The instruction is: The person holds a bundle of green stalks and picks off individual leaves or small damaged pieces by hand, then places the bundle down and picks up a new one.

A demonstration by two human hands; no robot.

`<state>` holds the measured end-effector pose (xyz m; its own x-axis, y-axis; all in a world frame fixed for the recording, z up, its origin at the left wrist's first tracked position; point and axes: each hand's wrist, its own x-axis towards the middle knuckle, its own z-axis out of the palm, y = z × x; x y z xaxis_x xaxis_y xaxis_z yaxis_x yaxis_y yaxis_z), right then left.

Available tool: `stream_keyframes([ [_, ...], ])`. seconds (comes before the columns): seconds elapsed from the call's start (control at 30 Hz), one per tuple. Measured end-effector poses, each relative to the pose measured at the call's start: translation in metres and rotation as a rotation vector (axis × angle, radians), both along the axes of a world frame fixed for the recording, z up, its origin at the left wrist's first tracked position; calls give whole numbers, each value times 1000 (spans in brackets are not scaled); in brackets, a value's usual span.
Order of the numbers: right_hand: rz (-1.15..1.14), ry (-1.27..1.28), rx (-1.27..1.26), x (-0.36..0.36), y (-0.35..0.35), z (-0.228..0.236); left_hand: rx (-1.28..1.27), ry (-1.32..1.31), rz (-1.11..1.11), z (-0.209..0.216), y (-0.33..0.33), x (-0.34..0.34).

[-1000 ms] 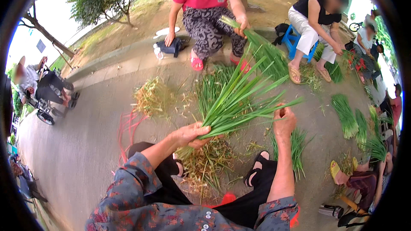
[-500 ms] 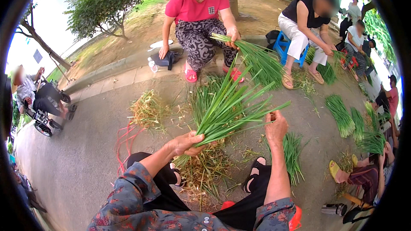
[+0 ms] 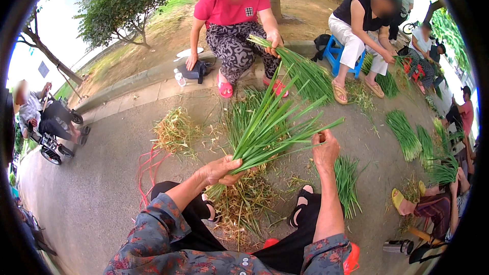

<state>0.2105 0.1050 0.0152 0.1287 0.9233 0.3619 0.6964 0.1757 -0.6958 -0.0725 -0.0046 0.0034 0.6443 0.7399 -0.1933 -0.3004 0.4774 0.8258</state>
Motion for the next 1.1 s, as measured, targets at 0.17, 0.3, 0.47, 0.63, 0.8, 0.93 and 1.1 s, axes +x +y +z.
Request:
stream_keyframes([
  [0.17, 2, 10, -9, 0, -1, 3, -6, 7, 10, -2, 1, 1],
  [0.3, -1, 7, -9, 4, 2, -2, -13, 11, -5, -3, 2, 0],
  [0.47, 1, 20, -8, 4, 2, -2, 7, 36, -5, 0, 2, 1],
  [0.63, -2, -1, -11, 6, 2, -1, 11, 28, -15, 1, 2, 2],
  [0.8, -6, -20, -17, 5, 1, 2, -3, 46, 4, 1, 2, 2],
  [0.93, -13, -14, -14, 6, 1, 3, -14, 50, 8, 2, 2, 3],
  [1.1, -21, 9, 19, 3, 0, 2, -8, 53, 18, 1, 1, 2],
])
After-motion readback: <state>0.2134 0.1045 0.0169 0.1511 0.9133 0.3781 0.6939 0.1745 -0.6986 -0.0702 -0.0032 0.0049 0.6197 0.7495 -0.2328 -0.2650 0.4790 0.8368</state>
